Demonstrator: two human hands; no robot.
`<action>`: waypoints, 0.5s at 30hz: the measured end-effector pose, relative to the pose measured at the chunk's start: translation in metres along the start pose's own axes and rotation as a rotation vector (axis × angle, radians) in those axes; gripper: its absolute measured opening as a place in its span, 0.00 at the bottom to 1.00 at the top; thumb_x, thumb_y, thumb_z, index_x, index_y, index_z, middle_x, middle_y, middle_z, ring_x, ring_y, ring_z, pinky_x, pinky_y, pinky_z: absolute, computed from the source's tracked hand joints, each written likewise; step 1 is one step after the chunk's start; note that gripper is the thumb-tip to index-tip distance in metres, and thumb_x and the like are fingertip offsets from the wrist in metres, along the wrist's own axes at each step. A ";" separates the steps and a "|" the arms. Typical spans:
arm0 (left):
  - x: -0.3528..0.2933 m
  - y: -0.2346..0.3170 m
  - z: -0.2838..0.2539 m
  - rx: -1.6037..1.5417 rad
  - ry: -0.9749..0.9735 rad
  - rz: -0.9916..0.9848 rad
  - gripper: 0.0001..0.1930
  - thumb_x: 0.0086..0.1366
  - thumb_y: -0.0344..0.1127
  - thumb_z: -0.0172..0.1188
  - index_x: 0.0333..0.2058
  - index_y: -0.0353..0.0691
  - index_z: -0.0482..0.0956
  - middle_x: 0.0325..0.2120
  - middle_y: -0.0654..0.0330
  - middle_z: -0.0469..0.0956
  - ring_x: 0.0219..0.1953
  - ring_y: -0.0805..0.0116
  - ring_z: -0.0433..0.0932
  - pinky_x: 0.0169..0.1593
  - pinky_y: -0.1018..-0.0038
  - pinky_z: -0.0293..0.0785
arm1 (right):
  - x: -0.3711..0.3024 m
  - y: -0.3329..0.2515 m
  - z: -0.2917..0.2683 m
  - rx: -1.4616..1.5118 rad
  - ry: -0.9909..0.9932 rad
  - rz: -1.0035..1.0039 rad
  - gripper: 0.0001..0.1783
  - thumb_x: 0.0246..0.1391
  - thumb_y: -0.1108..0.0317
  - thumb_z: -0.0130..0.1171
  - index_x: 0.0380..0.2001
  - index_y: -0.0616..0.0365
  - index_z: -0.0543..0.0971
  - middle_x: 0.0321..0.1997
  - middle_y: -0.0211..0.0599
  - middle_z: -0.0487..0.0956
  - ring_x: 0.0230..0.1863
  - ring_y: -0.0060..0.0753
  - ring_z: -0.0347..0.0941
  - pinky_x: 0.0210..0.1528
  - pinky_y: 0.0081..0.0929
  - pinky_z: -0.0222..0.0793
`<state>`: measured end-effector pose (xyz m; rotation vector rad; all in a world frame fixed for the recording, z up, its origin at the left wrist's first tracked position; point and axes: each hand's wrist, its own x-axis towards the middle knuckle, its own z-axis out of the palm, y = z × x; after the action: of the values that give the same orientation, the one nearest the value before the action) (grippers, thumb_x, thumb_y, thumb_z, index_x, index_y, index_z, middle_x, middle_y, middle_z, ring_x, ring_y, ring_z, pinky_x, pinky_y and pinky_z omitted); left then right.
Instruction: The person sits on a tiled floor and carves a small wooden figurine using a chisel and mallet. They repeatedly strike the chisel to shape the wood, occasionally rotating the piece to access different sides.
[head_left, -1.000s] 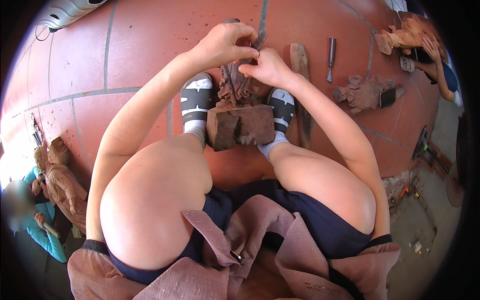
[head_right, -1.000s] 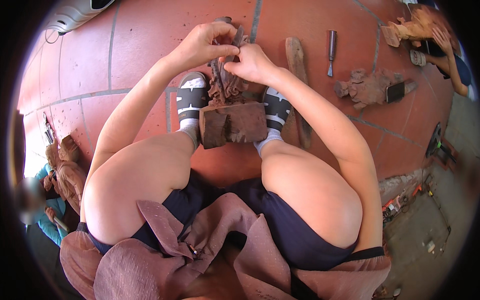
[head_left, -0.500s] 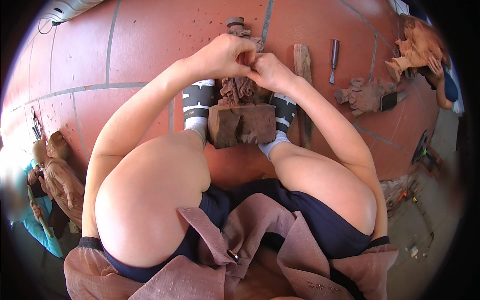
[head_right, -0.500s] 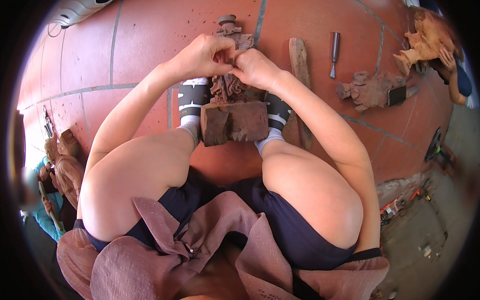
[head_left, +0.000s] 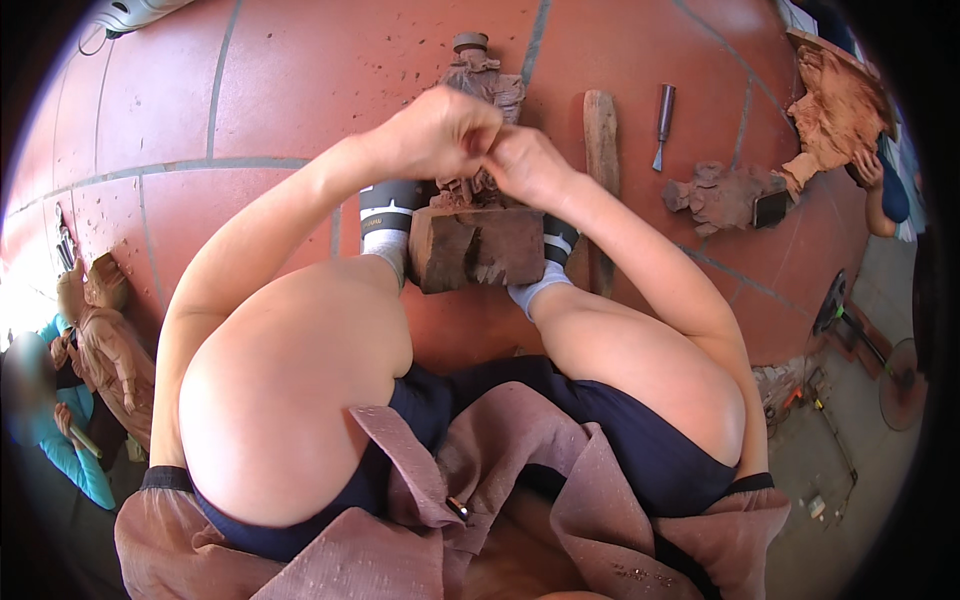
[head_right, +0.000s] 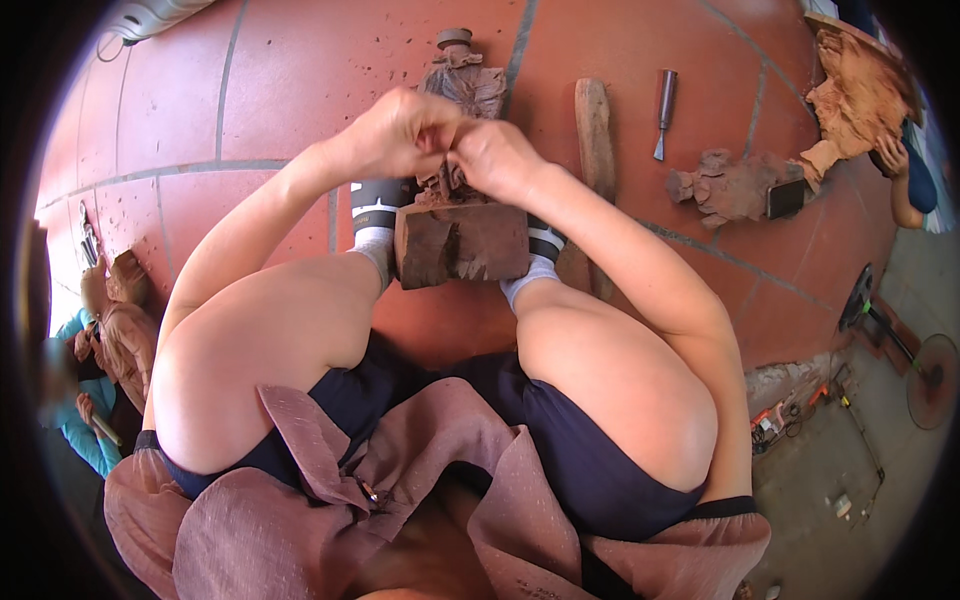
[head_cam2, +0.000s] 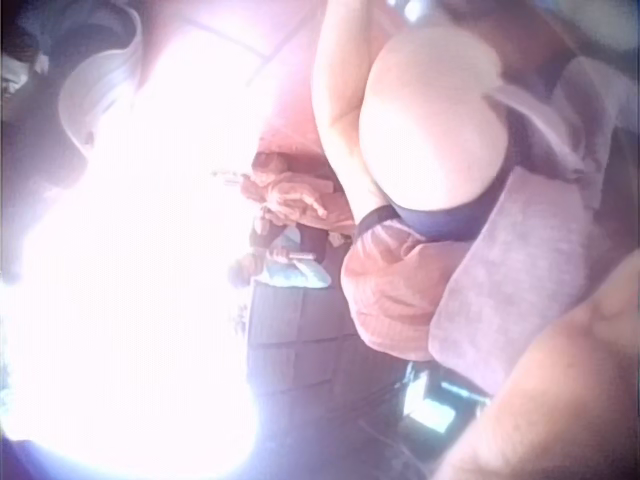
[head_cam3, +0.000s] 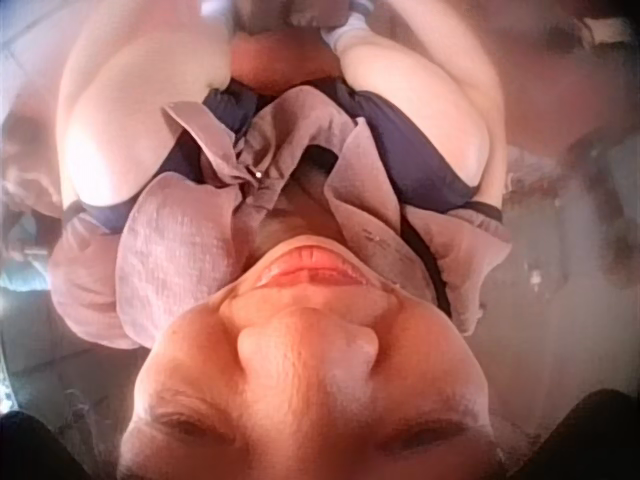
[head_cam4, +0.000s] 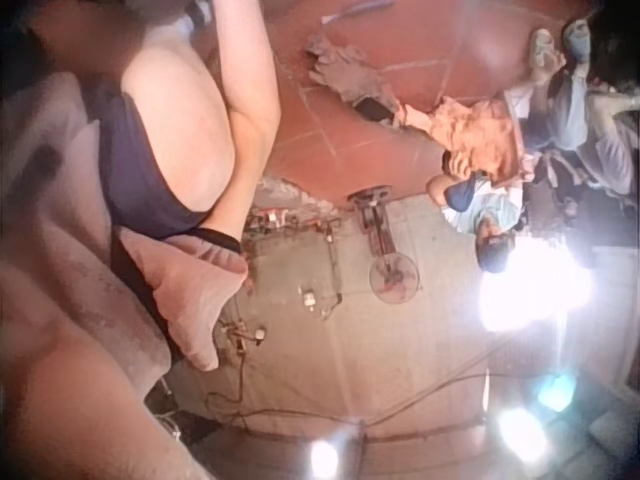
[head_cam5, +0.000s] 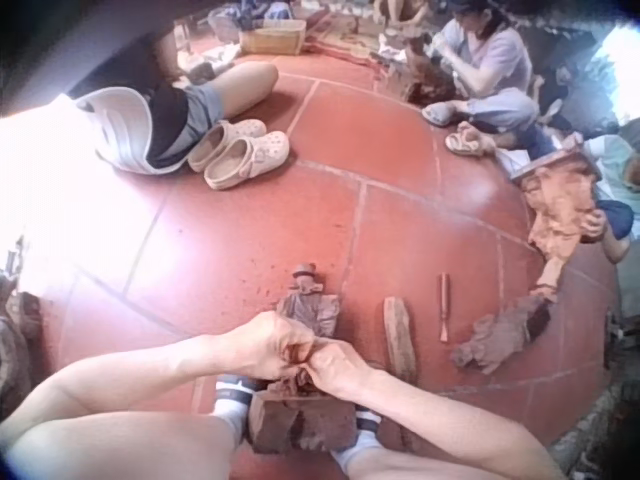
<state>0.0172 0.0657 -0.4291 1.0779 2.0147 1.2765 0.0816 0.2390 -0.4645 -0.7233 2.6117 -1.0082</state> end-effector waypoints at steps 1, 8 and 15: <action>-0.004 0.002 0.001 0.013 -0.015 0.017 0.09 0.41 0.22 0.59 0.18 0.35 0.66 0.14 0.58 0.68 0.18 0.66 0.68 0.25 0.73 0.67 | -0.003 -0.004 0.000 -0.020 -0.029 -0.010 0.09 0.47 0.73 0.54 0.35 0.59 0.75 0.33 0.49 0.76 0.37 0.51 0.73 0.37 0.38 0.72; -0.001 0.006 -0.002 0.085 0.018 -0.037 0.09 0.40 0.23 0.61 0.20 0.35 0.68 0.16 0.56 0.70 0.20 0.59 0.70 0.26 0.69 0.67 | 0.010 0.010 0.004 -0.037 0.049 -0.018 0.07 0.46 0.71 0.54 0.30 0.59 0.76 0.34 0.47 0.76 0.36 0.51 0.73 0.37 0.39 0.71; 0.009 0.010 -0.016 -0.128 0.049 -0.189 0.08 0.48 0.23 0.56 0.30 0.37 0.72 0.20 0.68 0.73 0.25 0.83 0.69 0.28 0.80 0.68 | 0.007 0.007 -0.021 0.195 0.045 0.052 0.11 0.44 0.66 0.61 0.25 0.63 0.75 0.28 0.48 0.76 0.33 0.49 0.73 0.36 0.37 0.69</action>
<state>0.0033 0.0678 -0.4136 0.7849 1.9879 1.3233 0.0644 0.2515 -0.4542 -0.5899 2.5090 -1.2552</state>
